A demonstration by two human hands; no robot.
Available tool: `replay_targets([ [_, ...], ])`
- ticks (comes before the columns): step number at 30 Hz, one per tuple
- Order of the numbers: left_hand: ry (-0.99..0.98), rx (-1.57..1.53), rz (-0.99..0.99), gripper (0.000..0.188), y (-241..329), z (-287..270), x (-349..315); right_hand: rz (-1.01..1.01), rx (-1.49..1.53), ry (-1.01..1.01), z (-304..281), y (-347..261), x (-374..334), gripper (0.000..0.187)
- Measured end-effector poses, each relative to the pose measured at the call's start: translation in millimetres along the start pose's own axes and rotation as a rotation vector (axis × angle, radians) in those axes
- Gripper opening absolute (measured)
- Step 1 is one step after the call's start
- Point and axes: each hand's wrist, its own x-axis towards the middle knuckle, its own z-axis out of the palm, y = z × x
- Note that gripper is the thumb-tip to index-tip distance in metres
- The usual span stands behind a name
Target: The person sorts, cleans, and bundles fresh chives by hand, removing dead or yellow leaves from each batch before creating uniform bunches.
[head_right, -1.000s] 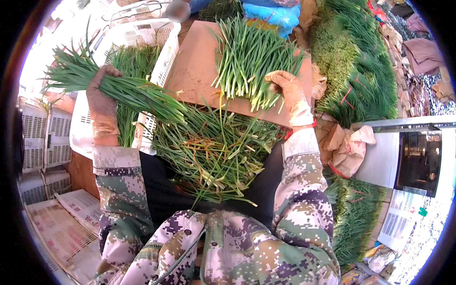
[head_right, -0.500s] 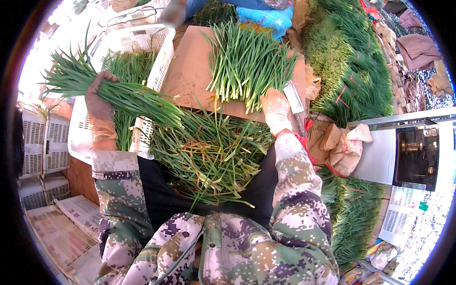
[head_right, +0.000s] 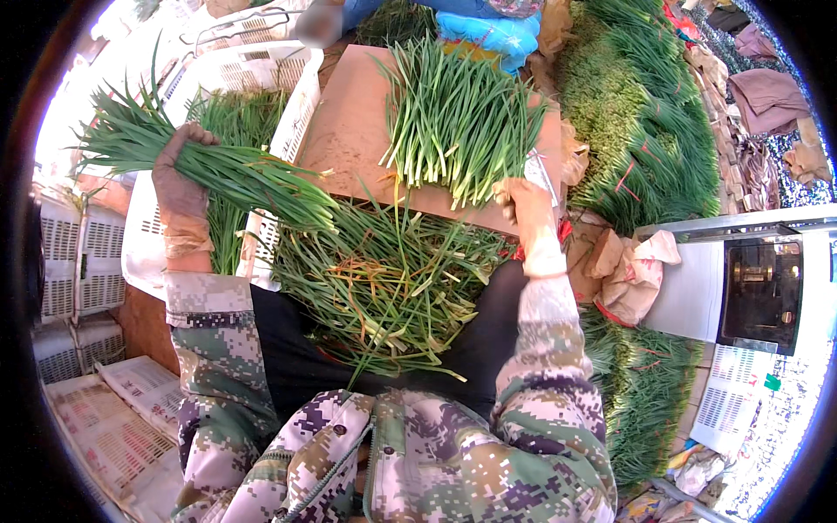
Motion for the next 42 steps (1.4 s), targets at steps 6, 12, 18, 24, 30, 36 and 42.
replay_targets([
  [6,-0.004,-0.095,0.056,0.011,5.7,2.3,-4.2,0.062,0.067,-0.677,44.2,-5.5,-154.7,0.02],
  [12,-0.136,-0.257,0.138,0.013,13.5,-25.0,8.4,-0.345,-0.979,-1.142,51.8,31.1,-180.0,0.04],
  [18,-0.408,-0.474,0.103,0.014,26.9,-32.9,-0.1,-0.422,-0.91,-0.182,48.5,-7.6,-73.5,0.025],
  [24,-0.409,-0.633,0.095,0.012,14.1,4.0,-4.8,-0.318,-0.081,-0.542,68.7,-40.4,-104.9,0.029],
  [30,-0.499,-0.665,0.111,0.013,19.3,-7.0,-19.6,-0.439,0.043,-0.466,101.7,-64.2,-98.4,0.042],
  [36,-0.533,-0.665,0.085,0.013,14.1,-0.7,-18.3,-1.06,-0.544,-0.009,118.8,-78.0,-106.3,0.066],
  [42,-0.474,-0.645,0.093,0.014,12.2,10.1,-20.1,-0.742,-0.586,-0.248,165.5,-49.8,-115.3,0.023],
])
